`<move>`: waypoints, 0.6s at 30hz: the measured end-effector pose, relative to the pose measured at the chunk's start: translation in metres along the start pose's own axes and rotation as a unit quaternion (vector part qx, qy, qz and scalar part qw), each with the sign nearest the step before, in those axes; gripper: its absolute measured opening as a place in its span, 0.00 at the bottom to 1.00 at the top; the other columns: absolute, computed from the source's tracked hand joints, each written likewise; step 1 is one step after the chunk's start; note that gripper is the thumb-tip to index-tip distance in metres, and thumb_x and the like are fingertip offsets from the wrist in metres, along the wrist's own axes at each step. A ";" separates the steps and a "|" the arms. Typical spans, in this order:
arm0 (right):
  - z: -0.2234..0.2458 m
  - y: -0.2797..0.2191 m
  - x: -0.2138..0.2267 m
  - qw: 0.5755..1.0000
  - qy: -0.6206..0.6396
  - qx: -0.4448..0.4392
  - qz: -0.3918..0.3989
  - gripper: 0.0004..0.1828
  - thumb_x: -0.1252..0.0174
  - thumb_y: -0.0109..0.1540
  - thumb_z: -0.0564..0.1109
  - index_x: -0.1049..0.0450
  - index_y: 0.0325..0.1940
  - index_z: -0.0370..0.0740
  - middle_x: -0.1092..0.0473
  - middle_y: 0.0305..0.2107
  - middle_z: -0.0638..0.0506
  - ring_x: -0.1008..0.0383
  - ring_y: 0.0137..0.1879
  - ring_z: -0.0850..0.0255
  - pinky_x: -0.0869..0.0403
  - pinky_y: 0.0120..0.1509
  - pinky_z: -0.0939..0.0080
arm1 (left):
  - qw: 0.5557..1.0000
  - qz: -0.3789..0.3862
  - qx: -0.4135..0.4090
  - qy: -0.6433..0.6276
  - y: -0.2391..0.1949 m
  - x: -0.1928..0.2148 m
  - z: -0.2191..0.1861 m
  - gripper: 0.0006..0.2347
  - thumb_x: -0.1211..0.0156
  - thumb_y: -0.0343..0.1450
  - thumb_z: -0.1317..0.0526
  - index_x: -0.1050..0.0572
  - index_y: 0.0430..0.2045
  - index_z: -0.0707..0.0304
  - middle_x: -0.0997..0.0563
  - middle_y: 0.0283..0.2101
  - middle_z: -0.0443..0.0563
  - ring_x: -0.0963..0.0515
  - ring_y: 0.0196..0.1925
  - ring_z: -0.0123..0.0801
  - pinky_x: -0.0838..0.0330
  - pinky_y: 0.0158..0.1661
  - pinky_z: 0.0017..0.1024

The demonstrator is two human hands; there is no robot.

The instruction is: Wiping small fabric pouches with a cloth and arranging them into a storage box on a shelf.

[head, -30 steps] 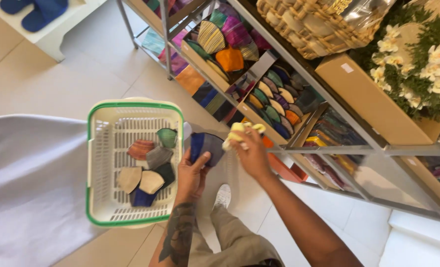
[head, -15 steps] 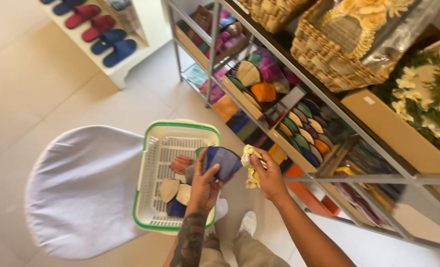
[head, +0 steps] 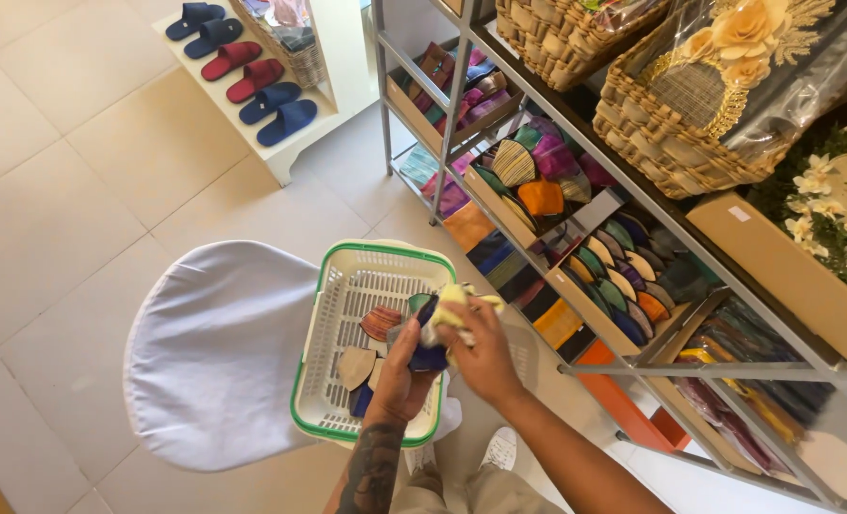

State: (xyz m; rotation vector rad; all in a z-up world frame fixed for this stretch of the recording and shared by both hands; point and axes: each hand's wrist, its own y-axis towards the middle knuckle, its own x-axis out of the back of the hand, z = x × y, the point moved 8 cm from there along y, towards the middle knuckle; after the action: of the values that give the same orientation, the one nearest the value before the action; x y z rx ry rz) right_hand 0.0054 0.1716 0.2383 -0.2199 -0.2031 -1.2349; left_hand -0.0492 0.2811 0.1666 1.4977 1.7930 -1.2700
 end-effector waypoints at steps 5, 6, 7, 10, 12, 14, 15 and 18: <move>0.019 -0.012 0.002 0.994 -0.072 0.082 0.006 0.19 0.37 0.64 0.49 0.24 0.59 0.44 0.36 0.56 0.44 0.25 0.58 0.52 0.23 0.59 0.56 | 0.999 -0.009 0.014 -0.036 0.001 -0.008 0.003 0.21 0.50 0.76 0.48 0.28 0.58 0.61 0.20 0.53 0.51 0.21 0.54 0.35 0.25 0.54 0.37; 0.026 -0.019 -0.005 0.994 -0.058 0.084 0.045 0.20 0.37 0.63 0.49 0.25 0.58 0.43 0.39 0.58 0.43 0.25 0.58 0.53 0.21 0.57 0.57 | 0.999 -0.005 0.007 -0.049 0.003 -0.007 0.001 0.22 0.50 0.77 0.47 0.27 0.57 0.64 0.19 0.53 0.54 0.20 0.55 0.36 0.25 0.55 0.35; 0.028 -0.024 -0.006 0.994 -0.059 0.085 0.044 0.20 0.37 0.63 0.49 0.25 0.58 0.43 0.39 0.58 0.43 0.25 0.58 0.53 0.21 0.57 0.57 | 0.999 -0.004 0.007 -0.049 0.004 -0.007 -0.001 0.22 0.50 0.77 0.47 0.27 0.57 0.64 0.19 0.53 0.54 0.20 0.55 0.36 0.25 0.55 0.35; 0.058 -0.037 -0.012 0.953 -0.142 0.262 0.048 0.19 0.35 0.65 0.48 0.24 0.59 0.43 0.36 0.57 0.43 0.28 0.62 0.47 0.25 0.62 0.51 | 0.997 0.005 0.012 -0.079 0.006 -0.004 -0.005 0.23 0.50 0.76 0.44 0.26 0.55 0.65 0.18 0.50 0.55 0.19 0.51 0.40 0.24 0.51 0.37; 0.027 -0.014 -0.008 0.997 -0.019 0.049 0.059 0.19 0.37 0.62 0.50 0.25 0.57 0.47 0.39 0.57 0.43 0.23 0.56 0.51 0.17 0.53 0.58 | 0.999 -0.024 0.025 -0.027 0.006 0.006 0.000 0.20 0.49 0.77 0.49 0.27 0.59 0.60 0.19 0.52 0.51 0.20 0.50 0.33 0.25 0.50 0.35; 0.030 0.000 0.004 0.997 -0.055 0.058 0.015 0.18 0.37 0.63 0.50 0.23 0.56 0.47 0.36 0.55 0.43 0.22 0.54 0.51 0.20 0.54 0.57 | 0.998 -0.037 0.039 -0.023 -0.002 -0.003 0.000 0.19 0.49 0.76 0.51 0.27 0.58 0.59 0.19 0.51 0.50 0.20 0.50 0.34 0.24 0.50 0.37; 0.033 0.007 0.013 0.993 -0.091 0.067 -0.031 0.16 0.37 0.64 0.50 0.22 0.55 0.46 0.32 0.53 0.44 0.20 0.52 0.51 0.23 0.55 0.56 | 0.997 -0.048 0.055 -0.019 -0.005 -0.007 0.002 0.18 0.49 0.75 0.52 0.27 0.57 0.58 0.19 0.51 0.49 0.19 0.50 0.34 0.23 0.51 0.38; 0.059 -0.001 -0.002 0.984 -0.115 0.138 0.010 0.17 0.37 0.63 0.51 0.21 0.54 0.44 0.33 0.54 0.41 0.24 0.56 0.50 0.24 0.56 0.56 | 0.997 -0.010 0.043 -0.070 0.003 0.004 0.008 0.19 0.50 0.77 0.51 0.28 0.57 0.64 0.19 0.50 0.54 0.18 0.50 0.38 0.24 0.50 0.37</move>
State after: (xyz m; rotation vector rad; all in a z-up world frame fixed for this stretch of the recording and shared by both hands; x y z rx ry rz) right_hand 0.0022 0.1894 0.2944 -0.1217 -0.5674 -1.1460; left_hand -0.0491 0.2765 0.1587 1.4026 1.6867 -1.4408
